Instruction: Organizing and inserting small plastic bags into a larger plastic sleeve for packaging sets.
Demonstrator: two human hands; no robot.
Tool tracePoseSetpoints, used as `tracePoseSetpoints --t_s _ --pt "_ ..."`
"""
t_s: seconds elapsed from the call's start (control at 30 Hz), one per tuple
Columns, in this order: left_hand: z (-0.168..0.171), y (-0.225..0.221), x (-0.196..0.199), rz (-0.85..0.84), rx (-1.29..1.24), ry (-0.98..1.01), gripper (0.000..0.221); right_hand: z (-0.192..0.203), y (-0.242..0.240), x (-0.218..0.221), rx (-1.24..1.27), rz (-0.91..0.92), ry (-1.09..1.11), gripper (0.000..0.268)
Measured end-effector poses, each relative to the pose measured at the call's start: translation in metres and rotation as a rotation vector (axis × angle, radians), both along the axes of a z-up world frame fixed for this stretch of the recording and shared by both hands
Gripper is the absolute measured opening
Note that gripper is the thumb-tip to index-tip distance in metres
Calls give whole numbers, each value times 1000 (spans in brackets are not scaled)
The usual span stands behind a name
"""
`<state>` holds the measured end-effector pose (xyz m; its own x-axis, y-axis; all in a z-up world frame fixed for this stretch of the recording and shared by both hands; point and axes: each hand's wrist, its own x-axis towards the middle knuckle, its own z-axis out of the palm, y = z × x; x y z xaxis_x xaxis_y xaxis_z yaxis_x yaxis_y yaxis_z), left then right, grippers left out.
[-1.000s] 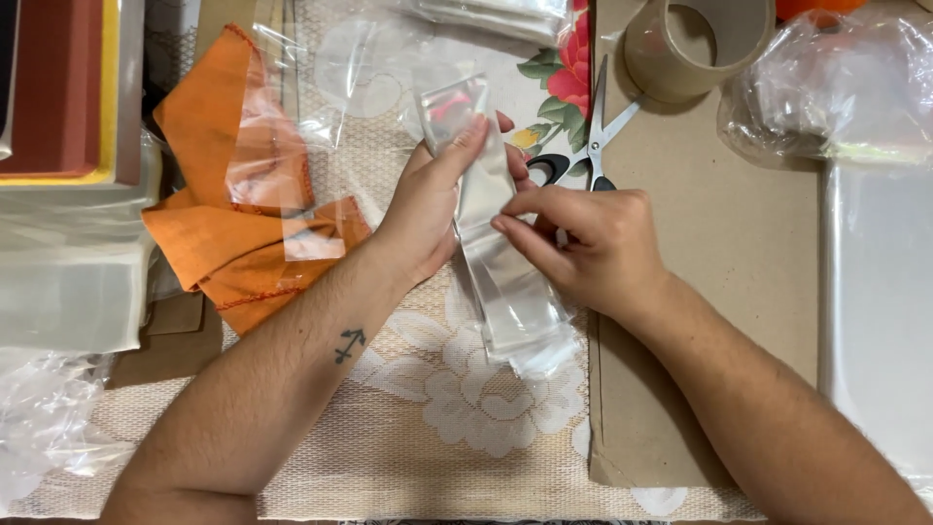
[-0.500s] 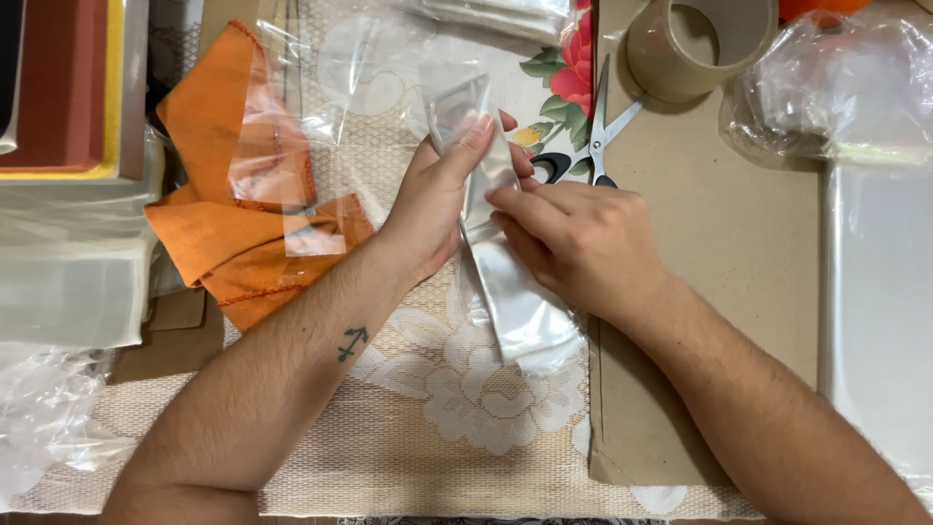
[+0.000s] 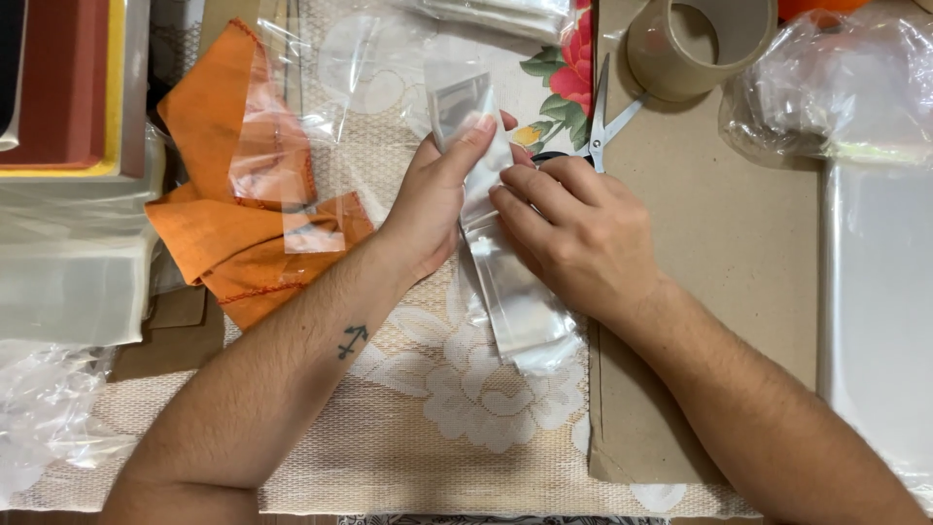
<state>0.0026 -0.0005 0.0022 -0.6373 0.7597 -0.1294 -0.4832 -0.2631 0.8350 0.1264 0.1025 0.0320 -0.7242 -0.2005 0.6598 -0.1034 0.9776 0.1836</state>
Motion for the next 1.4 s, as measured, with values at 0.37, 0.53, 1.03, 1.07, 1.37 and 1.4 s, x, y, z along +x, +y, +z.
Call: tracePoseSetpoints --t_s 0.37,0.53,1.03,1.07,1.37,1.4 --pt "23 -1 1 -14 -56 -107 58 -1 0 4 -357 40 -7 4" --pt "33 -2 0 -51 -163 -115 76 -1 2 6 -492 116 -20 4" --pt "27 -5 1 -83 -110 31 73 -5 4 6 -639 144 15 5" --pt "28 -4 1 -83 -134 5 68 -4 5 6 -633 152 10 6" --pt "21 1 -2 -6 -196 -152 39 -7 5 7 -598 113 20 6" --pt "19 1 -2 3 -170 -115 38 -7 5 7 -608 103 27 6"
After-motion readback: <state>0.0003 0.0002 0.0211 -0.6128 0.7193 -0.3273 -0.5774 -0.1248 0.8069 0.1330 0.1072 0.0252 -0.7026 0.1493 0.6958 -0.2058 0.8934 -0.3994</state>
